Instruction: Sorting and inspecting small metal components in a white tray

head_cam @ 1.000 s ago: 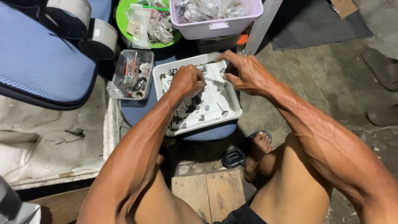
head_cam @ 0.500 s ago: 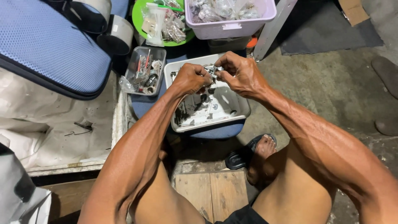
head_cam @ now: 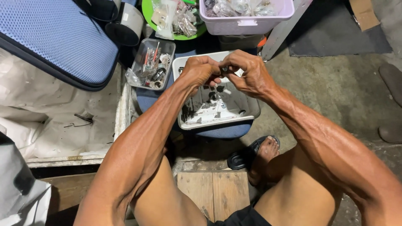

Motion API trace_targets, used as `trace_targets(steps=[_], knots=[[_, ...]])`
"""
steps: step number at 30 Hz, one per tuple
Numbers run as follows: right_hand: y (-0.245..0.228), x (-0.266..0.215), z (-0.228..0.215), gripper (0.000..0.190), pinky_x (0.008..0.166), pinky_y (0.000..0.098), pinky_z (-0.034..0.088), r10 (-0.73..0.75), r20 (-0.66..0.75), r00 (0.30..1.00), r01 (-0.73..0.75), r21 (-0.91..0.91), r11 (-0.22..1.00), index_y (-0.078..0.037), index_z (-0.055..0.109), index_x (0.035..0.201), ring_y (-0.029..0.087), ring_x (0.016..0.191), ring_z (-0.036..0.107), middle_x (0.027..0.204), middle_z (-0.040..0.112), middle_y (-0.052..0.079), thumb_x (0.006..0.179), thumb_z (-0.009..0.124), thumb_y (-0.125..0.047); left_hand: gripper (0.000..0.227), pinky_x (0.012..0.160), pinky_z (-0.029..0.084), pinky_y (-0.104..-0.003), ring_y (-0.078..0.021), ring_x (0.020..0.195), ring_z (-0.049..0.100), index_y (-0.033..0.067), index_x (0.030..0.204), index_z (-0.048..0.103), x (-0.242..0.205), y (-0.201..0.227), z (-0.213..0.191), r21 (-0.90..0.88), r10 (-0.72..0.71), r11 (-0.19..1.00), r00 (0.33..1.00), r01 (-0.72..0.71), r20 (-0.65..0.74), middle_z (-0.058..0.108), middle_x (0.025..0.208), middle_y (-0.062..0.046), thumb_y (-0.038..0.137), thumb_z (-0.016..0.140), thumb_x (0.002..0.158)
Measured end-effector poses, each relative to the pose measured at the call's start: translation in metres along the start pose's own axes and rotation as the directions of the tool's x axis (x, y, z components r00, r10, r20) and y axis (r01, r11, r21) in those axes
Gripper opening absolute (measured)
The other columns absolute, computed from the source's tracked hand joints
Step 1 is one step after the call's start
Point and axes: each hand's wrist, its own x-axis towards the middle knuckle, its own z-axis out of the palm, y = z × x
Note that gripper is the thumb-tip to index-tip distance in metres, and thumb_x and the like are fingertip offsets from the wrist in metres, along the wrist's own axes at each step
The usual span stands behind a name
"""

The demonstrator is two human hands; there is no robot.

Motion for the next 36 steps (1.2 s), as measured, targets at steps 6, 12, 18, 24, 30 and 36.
trace_targets(steps=[6, 12, 18, 24, 30, 36], knots=[[-0.008, -0.002, -0.008, 0.019, 0.074, 0.0346, 0.052, 0.132, 0.07, 0.989, -0.14, 0.125, 0.982, -0.009, 0.077, 0.11, 0.018, 0.076, 0.06, 0.092, 0.07, 0.012, 0.095, 0.07, 0.0, 0.025, 0.056, 0.065, -0.02, -0.018, 0.064, 0.075, -0.0093, 0.104, 0.071, -0.013, 0.008, 0.0, 0.025, 0.013, 1.0, 1.0, -0.014, 0.022, 0.074, 0.084, -0.023, -0.004, 0.065, 0.08], [-0.002, -0.004, -0.008, 0.023, 0.073, 0.04, 0.055, 0.359, 0.305, 0.882, -0.382, 0.018, 0.924, -0.007, 0.071, 0.106, 0.025, 0.075, 0.069, 0.084, 0.073, 0.013, 0.085, 0.079, -0.011, 0.006, 0.064, 0.061, -0.042, -0.0324, 0.076, 0.076, 0.0031, 0.084, 0.075, 0.009, -0.018, -0.022, 0.594, 0.254, 0.729, 0.941, -0.339, 0.226, 0.074, 0.078, -0.019, 0.007, 0.07, 0.086], [0.05, -0.021, -0.021, 0.017, 0.09, 0.0561, 0.052, 0.352, 0.443, 0.824, -0.133, -0.453, 0.882, -0.003, 0.071, 0.097, 0.046, 0.099, 0.066, 0.096, 0.072, 0.023, 0.08, 0.073, -0.005, 0.011, 0.078, 0.061, -0.057, -0.0435, 0.088, 0.076, 0.0097, 0.088, 0.081, 0.071, -0.089, -0.047, 0.922, 0.084, 0.338, 0.982, -0.186, 0.167, 0.076, 0.085, -0.019, 0.019, 0.078, 0.083], [0.093, -0.032, 0.002, 0.046, 0.09, 0.0466, 0.045, 0.471, 0.487, 0.736, 0.084, -0.755, 0.65, -0.023, 0.078, 0.106, 0.03, 0.112, 0.061, 0.103, 0.077, 0.004, 0.062, 0.093, -0.019, 0.015, 0.078, 0.061, -0.059, -0.0452, 0.091, 0.075, 0.0086, 0.094, 0.081, 0.052, -0.074, -0.05, 0.883, 0.129, 0.365, 0.955, -0.296, 0.267, 0.075, 0.09, -0.022, 0.01, 0.071, 0.083], [0.09, -0.03, 0.003, 0.025, 0.093, 0.0481, 0.043, 0.475, 0.503, 0.722, -0.055, -0.643, 0.764, -0.02, 0.079, 0.093, 0.031, 0.105, 0.064, 0.095, 0.076, 0.006, 0.072, 0.073, -0.009, 0.016, 0.082, 0.06, -0.062, -0.0465, 0.094, 0.074, 0.0025, 0.095, 0.081, 0.058, -0.086, -0.038, 0.919, 0.128, 0.238, 0.948, -0.315, 0.292, 0.075, 0.095, -0.028, 0.001, 0.07, 0.084], [0.007, -0.006, -0.03, 0.01, 0.079, 0.0562, 0.051, 0.494, 0.498, 0.713, -0.335, -0.376, 0.864, -0.013, 0.071, 0.096, 0.045, 0.088, 0.068, 0.086, 0.072, 0.018, 0.091, 0.064, -0.019, 0.018, 0.077, 0.061, -0.059, -0.0447, 0.085, 0.075, 0.0036, 0.088, 0.08, 0.08, -0.092, -0.032, 0.92, 0.227, 0.173, 0.924, -0.351, 0.309, 0.075, 0.083, -0.022, -0.002, 0.063, 0.084]])
